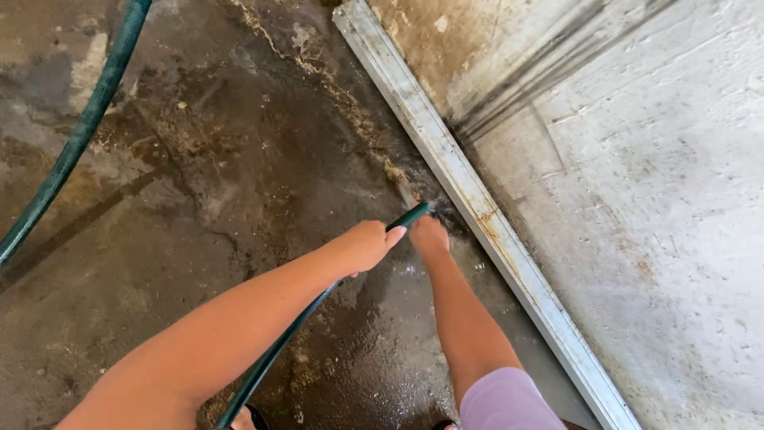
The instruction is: Cleaning a concrete floor using a hose, brush, broom, and dustpan.
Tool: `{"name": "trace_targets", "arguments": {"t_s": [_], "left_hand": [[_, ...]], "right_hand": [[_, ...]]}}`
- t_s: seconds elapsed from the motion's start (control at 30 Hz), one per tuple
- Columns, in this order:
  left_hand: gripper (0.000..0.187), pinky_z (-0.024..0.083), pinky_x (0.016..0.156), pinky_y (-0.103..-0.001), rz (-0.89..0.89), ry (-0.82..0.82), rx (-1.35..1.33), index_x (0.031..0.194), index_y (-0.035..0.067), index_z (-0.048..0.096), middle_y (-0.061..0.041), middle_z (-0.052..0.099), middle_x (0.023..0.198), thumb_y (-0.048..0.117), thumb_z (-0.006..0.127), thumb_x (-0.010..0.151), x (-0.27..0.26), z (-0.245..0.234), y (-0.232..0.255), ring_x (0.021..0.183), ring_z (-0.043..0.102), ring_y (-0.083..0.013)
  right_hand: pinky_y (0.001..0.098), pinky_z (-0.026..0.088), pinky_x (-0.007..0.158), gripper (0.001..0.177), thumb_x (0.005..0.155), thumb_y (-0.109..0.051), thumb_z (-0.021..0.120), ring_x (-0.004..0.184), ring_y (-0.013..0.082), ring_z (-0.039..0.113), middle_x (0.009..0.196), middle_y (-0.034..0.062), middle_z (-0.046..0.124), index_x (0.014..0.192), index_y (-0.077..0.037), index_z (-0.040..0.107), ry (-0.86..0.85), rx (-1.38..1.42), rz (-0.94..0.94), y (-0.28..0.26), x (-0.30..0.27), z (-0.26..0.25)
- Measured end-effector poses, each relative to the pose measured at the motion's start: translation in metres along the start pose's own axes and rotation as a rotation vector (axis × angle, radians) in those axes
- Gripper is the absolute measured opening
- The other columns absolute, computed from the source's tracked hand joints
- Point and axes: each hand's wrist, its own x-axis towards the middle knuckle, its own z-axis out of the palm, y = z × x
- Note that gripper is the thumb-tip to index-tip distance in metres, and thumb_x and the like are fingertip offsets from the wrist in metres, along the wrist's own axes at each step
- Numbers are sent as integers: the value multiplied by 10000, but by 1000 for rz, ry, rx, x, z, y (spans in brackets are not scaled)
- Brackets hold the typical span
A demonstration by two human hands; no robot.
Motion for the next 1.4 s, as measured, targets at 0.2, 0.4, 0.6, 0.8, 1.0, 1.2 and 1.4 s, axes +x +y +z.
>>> {"name": "trace_targets", "arguments": {"t_s": [0.2,0.4,0.6,0.8,1.0,1.2,1.4], "left_hand": [[658,482,399,-418,0,44,-104,884,-21,618,-112,548,547,572,381,1043,13,1,27,399,559,-268],[651,495,398,-446,55,120,-180,955,-29,630,-101,554,538,579,404,1008,38,20,48,407,585,-295],[757,554,419,-420,63,31,-108,909,-76,627,-159,588,534,600,319,1056,71,45,59,442,637,-301],[770,523,394,-409,61,6,-154,876,-88,608,-129,549,516,598,311,1057,85,52,58,402,592,-280],[727,472,373,-387,-24,-27,-198,904,-44,604,-89,502,497,604,306,1045,90,49,52,375,525,-248],[718,506,382,-395,-14,23,-160,968,-57,572,-109,550,513,601,294,1039,91,44,49,382,574,-252],[721,517,408,-415,0,58,-229,979,-66,607,-115,579,548,601,339,1040,95,46,38,403,587,-259]], "right_hand": [[519,547,825,616,888,-169,564,1023,448,660,1172,252,652,1497,-144,469,89,-67,-33,-65,-8,-122],[456,533,850,332,963,-117,584,1009,404,659,1102,196,696,1279,-94,683,455,350,-117,-13,25,-108],[421,487,848,383,916,74,523,923,328,583,1010,129,561,1189,-87,738,635,444,96,48,58,-56],[517,454,870,340,874,2,610,982,343,581,1003,117,620,1097,-173,799,751,252,135,74,67,-35],[525,407,1006,420,851,-30,637,1130,357,495,1195,118,558,1189,-240,769,653,200,322,63,56,-43],[538,370,1027,445,826,-126,763,1221,367,412,1298,145,469,1258,-211,700,639,218,315,44,39,-54],[491,436,987,386,818,-107,765,1130,324,535,1197,130,561,1196,-159,710,923,232,41,20,28,-32]]}}
